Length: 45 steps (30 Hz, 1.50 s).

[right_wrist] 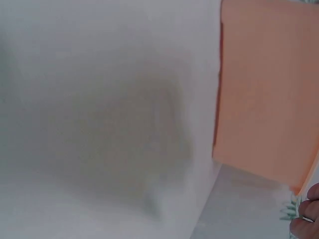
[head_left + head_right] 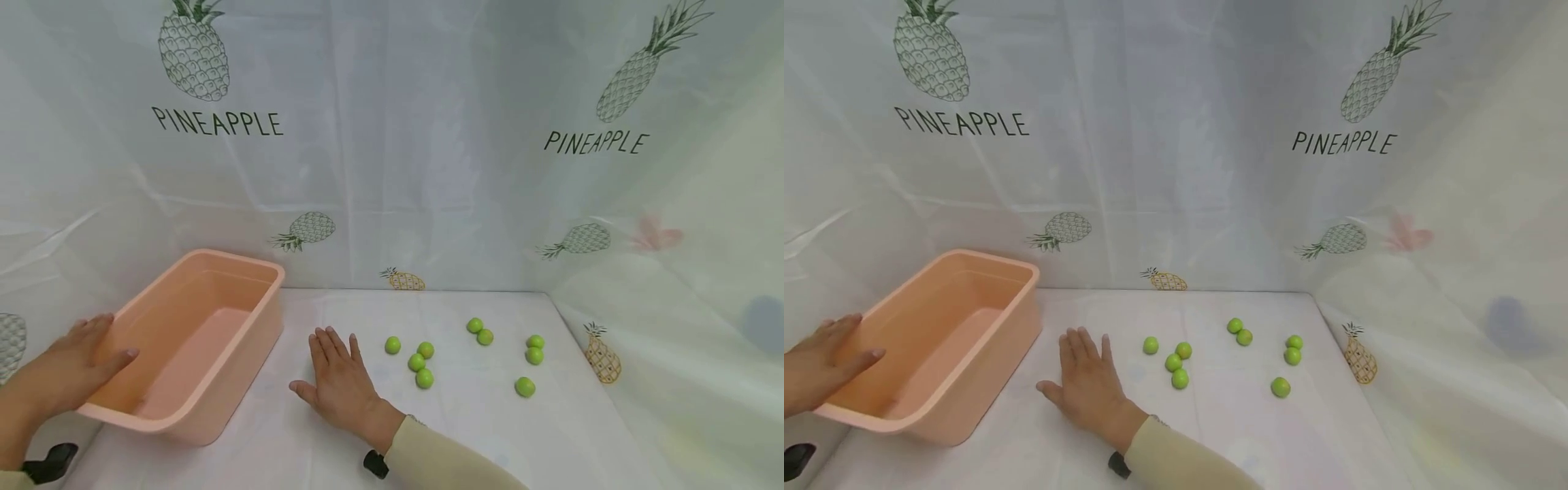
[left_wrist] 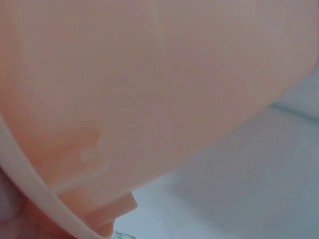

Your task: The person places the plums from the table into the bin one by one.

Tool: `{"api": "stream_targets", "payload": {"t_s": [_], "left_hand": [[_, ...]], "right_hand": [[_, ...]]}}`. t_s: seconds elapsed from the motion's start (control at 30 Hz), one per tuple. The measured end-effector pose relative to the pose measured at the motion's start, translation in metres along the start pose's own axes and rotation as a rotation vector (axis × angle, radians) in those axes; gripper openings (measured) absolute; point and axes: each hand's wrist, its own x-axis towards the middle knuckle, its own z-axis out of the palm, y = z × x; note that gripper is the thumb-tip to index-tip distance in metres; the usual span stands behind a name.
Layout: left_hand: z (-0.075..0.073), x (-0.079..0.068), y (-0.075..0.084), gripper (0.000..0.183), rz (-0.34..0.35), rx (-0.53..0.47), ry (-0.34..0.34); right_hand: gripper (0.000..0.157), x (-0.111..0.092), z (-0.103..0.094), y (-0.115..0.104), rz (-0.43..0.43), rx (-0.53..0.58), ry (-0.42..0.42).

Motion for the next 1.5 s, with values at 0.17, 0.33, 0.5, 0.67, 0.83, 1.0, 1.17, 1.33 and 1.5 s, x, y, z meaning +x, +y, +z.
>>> {"api": "stream_targets", "payload": {"t_s": [0.17,0.33,0.5,0.67,0.83,1.0,1.17,1.33,1.5], "left_hand": [[0.007,-0.006,0.027,0.102,0.064,-0.006,-0.029],[0.013,-0.016,0.065,0.101,0.123,-0.009,-0.002],[0.025,-0.025,0.1,0.102,0.184,-0.024,0.047],[0.037,-0.037,0.133,0.103,0.222,-0.047,0.069],[0.048,-0.049,0.167,0.105,0.241,-0.095,0.072],[0.057,-0.064,0.198,0.106,0.247,-0.113,0.095],[0.068,-0.078,0.22,0.108,0.242,-0.103,0.11],[0.078,-0.093,0.232,0.109,0.234,-0.094,0.089],[0.07,-0.093,0.235,0.108,0.274,-0.036,0.072]], "right_hand": [[0.082,0.004,-0.01,0.011,0.054,0.044,0.035],[0.082,0.007,-0.021,0.024,0.094,0.113,0.09],[0.079,0.01,-0.032,0.037,0.136,0.202,0.145],[0.078,0.011,-0.041,0.05,0.175,0.254,0.144],[0.079,0.011,-0.049,0.066,0.202,0.271,0.14],[0.077,0.012,-0.059,0.086,0.217,0.252,0.147],[0.078,0.013,-0.066,0.103,0.22,0.232,0.097],[0.077,0.01,-0.072,0.114,0.2,0.237,0.05],[0.072,0.01,-0.073,0.121,0.15,0.227,0.017]]}}
